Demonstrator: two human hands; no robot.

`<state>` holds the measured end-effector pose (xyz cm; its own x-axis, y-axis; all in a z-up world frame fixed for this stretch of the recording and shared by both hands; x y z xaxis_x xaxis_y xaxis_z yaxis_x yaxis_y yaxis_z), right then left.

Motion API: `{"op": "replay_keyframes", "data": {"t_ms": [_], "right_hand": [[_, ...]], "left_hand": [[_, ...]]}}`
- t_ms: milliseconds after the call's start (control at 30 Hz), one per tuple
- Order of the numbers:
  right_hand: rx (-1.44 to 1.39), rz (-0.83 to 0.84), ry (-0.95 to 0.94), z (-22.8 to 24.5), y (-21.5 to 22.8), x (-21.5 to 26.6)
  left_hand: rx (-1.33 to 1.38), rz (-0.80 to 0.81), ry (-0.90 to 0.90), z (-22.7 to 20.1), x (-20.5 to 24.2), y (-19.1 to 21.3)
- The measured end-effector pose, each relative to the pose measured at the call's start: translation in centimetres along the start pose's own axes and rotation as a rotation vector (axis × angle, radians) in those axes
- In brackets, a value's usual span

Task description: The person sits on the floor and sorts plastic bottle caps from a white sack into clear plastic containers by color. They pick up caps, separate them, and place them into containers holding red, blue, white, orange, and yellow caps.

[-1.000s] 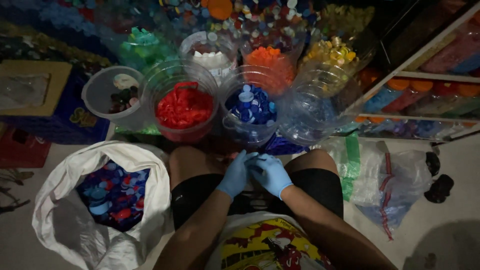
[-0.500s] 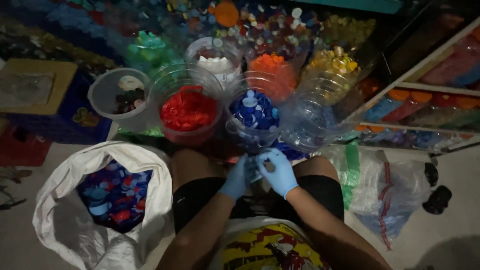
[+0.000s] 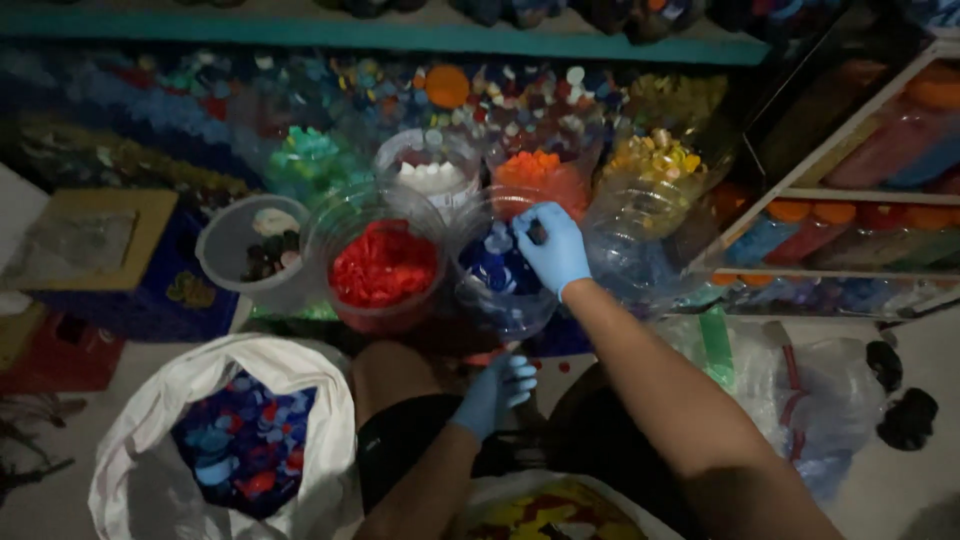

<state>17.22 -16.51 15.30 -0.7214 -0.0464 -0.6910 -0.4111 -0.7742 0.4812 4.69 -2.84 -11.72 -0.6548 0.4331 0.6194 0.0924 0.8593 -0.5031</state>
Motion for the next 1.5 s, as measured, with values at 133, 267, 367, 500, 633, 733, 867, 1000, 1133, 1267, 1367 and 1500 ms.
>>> {"op": "replay_keyframes", "data": {"t_ms": [133,267,367,500,633,733,867,1000,1133,1267,1367,1500], "right_hand": [[-0.029,-0.049,-0.002,-0.8,-0.6,-2.4],[-0.047,-0.041,-0.035,0.6,-0.4,-3.3],[-0.038,-0.018,-0.089,0.9,-0.1,-3.2],[-0.013,0.044,-0.164,1.5,0.4,-2.1],[-0.079,0.008,-0.114,5.2,2.2,0.5],[-0.133,-0.025,-0.099,7.6,3.0,4.7],[-0.333,0.178,-0.282,8.7,3.4,14.3],[-0.601,0.403,-0.649,9.1,4.3,21.0],[-0.422,0.409,-0.470,8.6,5.8,21.5],[-0.592,0.494,-0.768,11.0,6.2,19.8],[-0.806,0.616,-0.642,13.6,6.3,18.1],[-1.346,0.858,-0.225,24.8,8.3,11.2]], "left_hand": [[0.033,0.068,-0.017,0.8,-1.8,1.5],[0.115,0.162,0.031,0.2,-1.2,1.2],[0.184,0.233,0.064,0.3,-1.4,1.4],[-0.028,-0.223,0.099,-5.5,8.7,-4.9],[0.120,-0.013,-0.015,-3.5,6.2,-2.7],[0.016,-0.030,-0.014,-3.2,5.5,-2.4],[0.054,-0.061,0.014,-0.9,2.7,-1.1],[0.014,-0.031,-0.050,-2.9,6.0,-3.2],[0.006,-0.086,-0.105,-1.6,3.8,-2.6],[0.110,-0.076,-0.347,-5.2,7.5,-3.5],[0.075,-0.176,-0.712,-8.0,9.7,-0.9],[-0.493,-0.722,-1.234,-13.2,16.2,5.2]]}}
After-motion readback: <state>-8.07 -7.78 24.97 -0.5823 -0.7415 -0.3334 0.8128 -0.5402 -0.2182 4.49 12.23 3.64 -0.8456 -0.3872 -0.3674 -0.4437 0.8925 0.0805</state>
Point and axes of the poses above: each hand's wrist, its own x-axis away from the middle knuckle, its own y-axis out of the back of the hand, z = x × y, the point moved 3 cm from there along -x, towards the middle knuckle, and after that the axes turned 8 degrees about -x, right-handed, at the moved point
